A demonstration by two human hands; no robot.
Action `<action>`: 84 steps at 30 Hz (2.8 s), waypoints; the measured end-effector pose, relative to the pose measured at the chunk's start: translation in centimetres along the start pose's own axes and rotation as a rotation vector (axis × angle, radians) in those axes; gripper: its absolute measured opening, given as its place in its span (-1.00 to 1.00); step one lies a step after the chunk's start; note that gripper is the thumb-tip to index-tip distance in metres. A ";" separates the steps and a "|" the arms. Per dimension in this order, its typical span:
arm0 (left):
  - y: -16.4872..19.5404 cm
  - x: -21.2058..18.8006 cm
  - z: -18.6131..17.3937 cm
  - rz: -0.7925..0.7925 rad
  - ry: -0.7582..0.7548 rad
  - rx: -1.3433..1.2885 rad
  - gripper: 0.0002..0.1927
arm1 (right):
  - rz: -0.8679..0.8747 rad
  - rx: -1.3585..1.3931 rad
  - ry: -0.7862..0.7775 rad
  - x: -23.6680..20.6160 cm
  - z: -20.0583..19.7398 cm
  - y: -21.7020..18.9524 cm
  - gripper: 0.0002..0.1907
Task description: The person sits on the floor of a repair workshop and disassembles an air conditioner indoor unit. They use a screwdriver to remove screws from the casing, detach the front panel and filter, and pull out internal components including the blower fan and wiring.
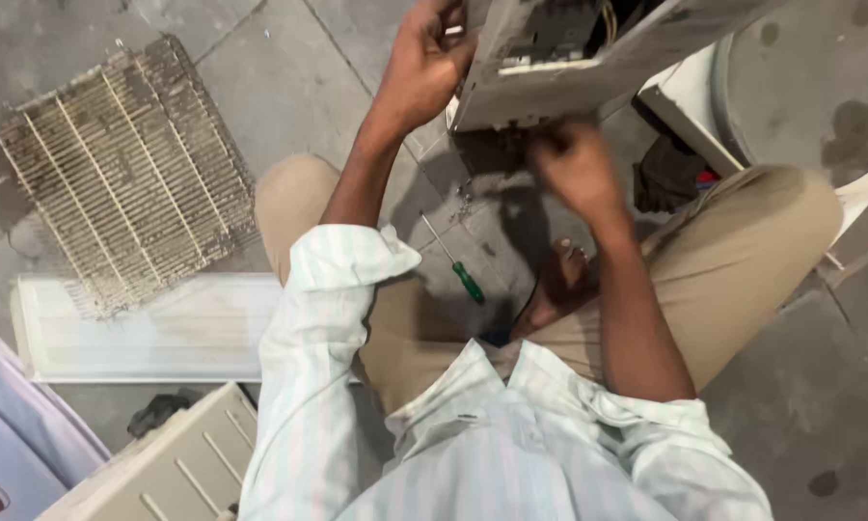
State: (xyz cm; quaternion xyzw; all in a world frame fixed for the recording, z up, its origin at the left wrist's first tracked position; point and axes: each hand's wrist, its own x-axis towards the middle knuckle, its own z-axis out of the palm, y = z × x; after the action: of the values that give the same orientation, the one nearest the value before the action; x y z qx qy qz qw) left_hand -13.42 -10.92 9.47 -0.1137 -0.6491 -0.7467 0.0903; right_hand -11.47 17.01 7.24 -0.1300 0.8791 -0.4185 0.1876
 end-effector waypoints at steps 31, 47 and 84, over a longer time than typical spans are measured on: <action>3.8 1.4 1.0 -0.101 0.004 -0.102 -0.55 | -0.463 0.230 0.203 -7.9 -10.3 -12.3 -0.77; 3.5 1.9 -0.1 -0.081 0.029 -0.043 -0.53 | -0.845 0.521 0.779 -2.9 -10.3 -11.9 -0.54; 4.3 1.8 0.2 -0.109 0.019 -0.080 -0.56 | -0.751 0.567 0.824 -1.1 -9.8 -10.8 -0.53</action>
State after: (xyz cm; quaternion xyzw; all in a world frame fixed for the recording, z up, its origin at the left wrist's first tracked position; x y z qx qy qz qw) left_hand -13.93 -11.36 14.13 -0.0743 -0.6231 -0.7769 0.0510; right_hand -13.98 17.53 21.64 -0.2032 0.6280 -0.6888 -0.2997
